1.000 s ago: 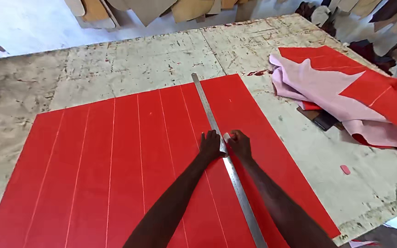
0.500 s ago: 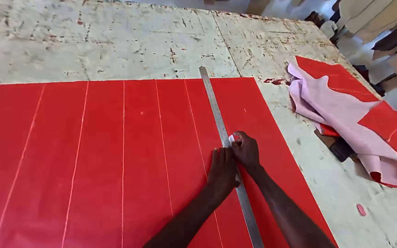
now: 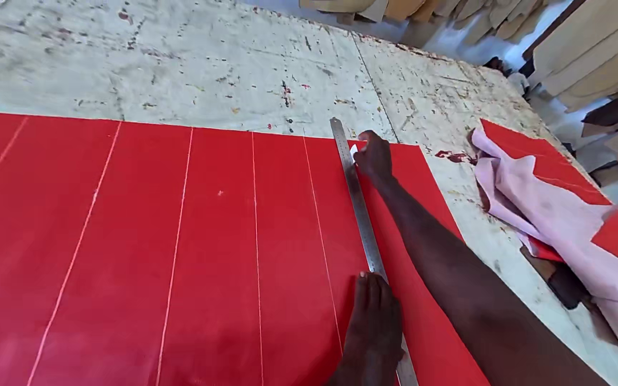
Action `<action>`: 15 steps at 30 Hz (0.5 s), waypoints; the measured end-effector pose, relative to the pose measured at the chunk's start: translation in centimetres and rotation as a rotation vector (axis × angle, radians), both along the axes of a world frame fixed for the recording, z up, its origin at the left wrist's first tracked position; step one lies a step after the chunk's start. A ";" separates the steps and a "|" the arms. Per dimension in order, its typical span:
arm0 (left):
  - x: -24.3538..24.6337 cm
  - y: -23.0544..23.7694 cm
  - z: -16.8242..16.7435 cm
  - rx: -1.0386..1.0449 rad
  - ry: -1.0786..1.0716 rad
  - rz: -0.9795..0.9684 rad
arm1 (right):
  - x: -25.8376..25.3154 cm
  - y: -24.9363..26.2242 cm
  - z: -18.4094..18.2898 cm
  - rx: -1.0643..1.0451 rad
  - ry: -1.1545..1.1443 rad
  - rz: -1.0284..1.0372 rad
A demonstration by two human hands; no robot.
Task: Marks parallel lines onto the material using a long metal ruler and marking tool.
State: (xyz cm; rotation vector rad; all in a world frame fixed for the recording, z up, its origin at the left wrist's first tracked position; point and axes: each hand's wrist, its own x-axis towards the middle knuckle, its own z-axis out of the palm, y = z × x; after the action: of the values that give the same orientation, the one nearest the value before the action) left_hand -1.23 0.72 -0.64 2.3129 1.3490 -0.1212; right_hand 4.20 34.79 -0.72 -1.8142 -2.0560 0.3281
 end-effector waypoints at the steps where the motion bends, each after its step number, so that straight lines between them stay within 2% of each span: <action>1: 0.0 0.0 0.0 0.016 0.008 -0.009 | -0.3 1.2 0.0 0.006 0.005 -0.012; 10: 0.0 -0.7 -0.9 0.256 0.009 0.010 | -1.5 6.8 0.4 -0.027 0.031 -0.039; 15: -0.1 -0.3 0.2 0.051 0.003 0.020 | 1.0 3.1 0.6 -0.166 0.144 0.010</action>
State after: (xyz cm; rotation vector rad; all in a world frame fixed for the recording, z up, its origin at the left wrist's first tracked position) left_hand -1.34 0.44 -0.41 2.3417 1.3913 -0.0845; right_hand 5.21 37.91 -0.08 -1.8166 -1.9900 0.6297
